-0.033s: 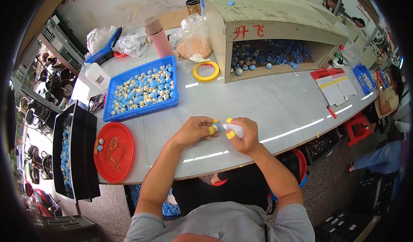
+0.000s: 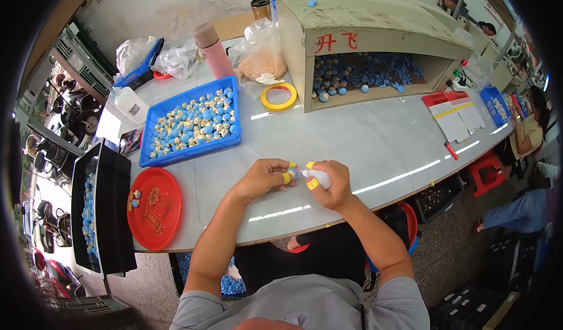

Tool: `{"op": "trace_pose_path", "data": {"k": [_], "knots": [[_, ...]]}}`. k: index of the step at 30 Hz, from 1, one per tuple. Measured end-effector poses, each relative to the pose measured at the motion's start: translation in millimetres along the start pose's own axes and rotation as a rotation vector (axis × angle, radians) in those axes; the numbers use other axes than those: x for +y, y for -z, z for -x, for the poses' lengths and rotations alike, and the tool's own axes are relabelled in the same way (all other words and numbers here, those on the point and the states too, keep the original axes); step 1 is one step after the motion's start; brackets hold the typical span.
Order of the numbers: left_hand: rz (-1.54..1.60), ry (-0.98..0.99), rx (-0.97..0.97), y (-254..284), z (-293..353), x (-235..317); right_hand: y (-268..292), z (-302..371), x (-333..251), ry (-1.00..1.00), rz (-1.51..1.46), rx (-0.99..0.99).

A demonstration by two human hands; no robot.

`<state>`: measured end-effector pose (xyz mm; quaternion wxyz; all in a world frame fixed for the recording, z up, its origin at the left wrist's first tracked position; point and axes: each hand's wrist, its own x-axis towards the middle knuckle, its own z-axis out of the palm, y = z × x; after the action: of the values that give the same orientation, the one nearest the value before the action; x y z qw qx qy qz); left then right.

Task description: The person receives a tray of components, applies glue to the plastic figurine parts using a squeeze bottle, and presses the pieces together by hand to assemble the figurines.

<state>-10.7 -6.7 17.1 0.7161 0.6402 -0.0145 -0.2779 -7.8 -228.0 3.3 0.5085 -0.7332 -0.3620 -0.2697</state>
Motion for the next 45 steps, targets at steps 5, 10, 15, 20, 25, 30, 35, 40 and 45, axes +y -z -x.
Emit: {"op": "trace_pose_path", "data": {"k": [5, 10, 15, 20, 25, 30, 35, 40, 45], "knots": [[0.0, -0.005, -0.017, -0.3, -1.2, 0.5, -2.2, -5.3, -2.7, 0.032, 0.022, -0.037], [0.007, 0.016, -0.043, 0.7, -2.8, 0.1, -3.0, -6.0, -2.0, 0.03, 0.022, -0.011], [0.023, 0.008, -0.02, -3.5, 1.0, 3.1, -4.2, -5.7, -1.7, 0.037, 0.017, -0.043], [-0.005, 0.013, -0.01, -4.4, 2.2, 4.2, -5.4, -7.2, -4.6, 0.043, 0.04, -0.053], [-0.014, 0.028, -0.003, -6.7, 3.3, 8.2, -3.1, -7.2, -6.4, 0.069, 0.08, -0.077], [-0.029, 0.011, 0.001, -5.5, 2.5, 9.7, -3.4, -5.7, -3.9, 0.109, 0.123, -0.046], [-0.021, 0.001, 0.017, -3.0, -1.0, 4.6, -2.8, -5.6, -6.4, 0.111, 0.144, -0.04], [-0.001, 0.013, 0.033, -3.8, -0.8, 4.2, -1.6, -4.9, -6.4, 0.126, 0.161, -0.04], [0.037, 0.024, 0.055, -4.9, -1.1, 4.7, -3.1, -6.1, -8.4, 0.112, 0.136, -0.027]]}}
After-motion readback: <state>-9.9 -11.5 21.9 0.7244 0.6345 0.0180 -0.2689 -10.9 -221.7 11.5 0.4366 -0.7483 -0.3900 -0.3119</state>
